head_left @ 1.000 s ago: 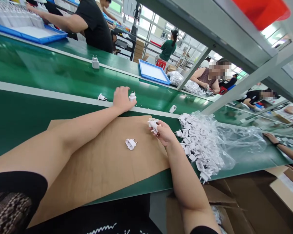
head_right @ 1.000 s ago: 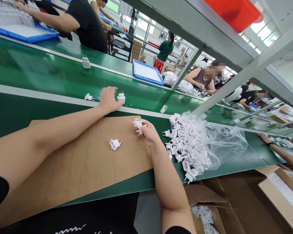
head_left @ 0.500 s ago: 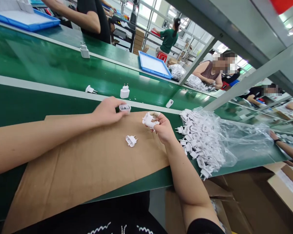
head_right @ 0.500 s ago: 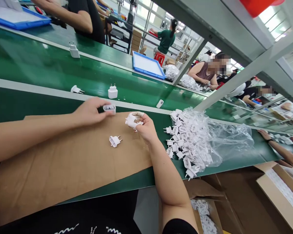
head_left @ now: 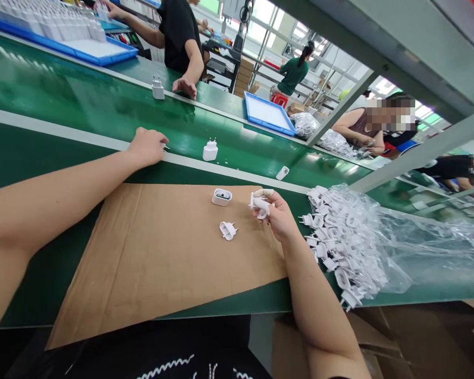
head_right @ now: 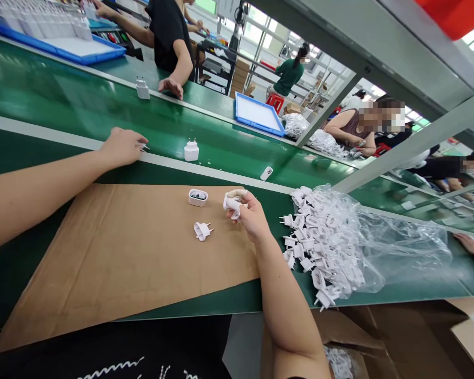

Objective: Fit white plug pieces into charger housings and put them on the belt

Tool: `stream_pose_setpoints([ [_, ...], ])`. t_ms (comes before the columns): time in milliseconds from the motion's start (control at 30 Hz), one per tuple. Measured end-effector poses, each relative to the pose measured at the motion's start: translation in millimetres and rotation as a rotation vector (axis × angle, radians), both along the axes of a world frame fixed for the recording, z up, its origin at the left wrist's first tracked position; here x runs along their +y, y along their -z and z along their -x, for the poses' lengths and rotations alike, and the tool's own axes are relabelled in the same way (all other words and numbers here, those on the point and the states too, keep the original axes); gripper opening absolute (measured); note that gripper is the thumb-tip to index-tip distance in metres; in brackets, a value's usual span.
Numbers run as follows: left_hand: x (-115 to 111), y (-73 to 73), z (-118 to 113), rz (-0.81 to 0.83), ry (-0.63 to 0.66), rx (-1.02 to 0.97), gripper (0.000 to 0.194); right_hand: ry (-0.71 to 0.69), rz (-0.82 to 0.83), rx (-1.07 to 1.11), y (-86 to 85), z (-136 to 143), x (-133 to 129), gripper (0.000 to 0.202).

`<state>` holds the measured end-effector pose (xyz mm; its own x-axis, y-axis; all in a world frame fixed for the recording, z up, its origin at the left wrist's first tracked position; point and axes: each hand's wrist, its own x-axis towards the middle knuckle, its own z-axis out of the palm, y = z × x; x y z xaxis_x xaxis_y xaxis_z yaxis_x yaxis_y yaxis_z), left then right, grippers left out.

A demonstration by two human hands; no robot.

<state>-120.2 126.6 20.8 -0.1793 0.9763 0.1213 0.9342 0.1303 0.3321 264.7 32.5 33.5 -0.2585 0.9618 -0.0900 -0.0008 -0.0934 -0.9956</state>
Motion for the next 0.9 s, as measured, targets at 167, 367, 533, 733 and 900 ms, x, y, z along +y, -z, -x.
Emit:
stream_pose_setpoints([
  [167,-1.7,-9.5,26.7,0.023,0.005,0.069,0.050,-0.009,0.047,0.037,-3.9,1.5,-1.2,0.043],
  [367,4.5,-3.4,32.6,0.121,0.011,0.037,0.071,-0.027,0.147,0.122,-0.7,5.4,0.1,0.044],
  [533,-13.9,-10.6,19.6,-0.007,-0.044,0.044,0.071,0.077,0.255,0.162,-0.1,8.9,-0.9,0.039],
  [733,-63.2,-32.3,-2.5,0.038,0.114,0.030,0.048,0.072,0.217,0.154,0.6,13.5,-3.1,0.036],
  [900,-98.5,-26.6,-61.2,-0.063,0.475,-0.102,0.058,0.030,0.102,0.030,-1.5,20.7,-10.7,0.045],
])
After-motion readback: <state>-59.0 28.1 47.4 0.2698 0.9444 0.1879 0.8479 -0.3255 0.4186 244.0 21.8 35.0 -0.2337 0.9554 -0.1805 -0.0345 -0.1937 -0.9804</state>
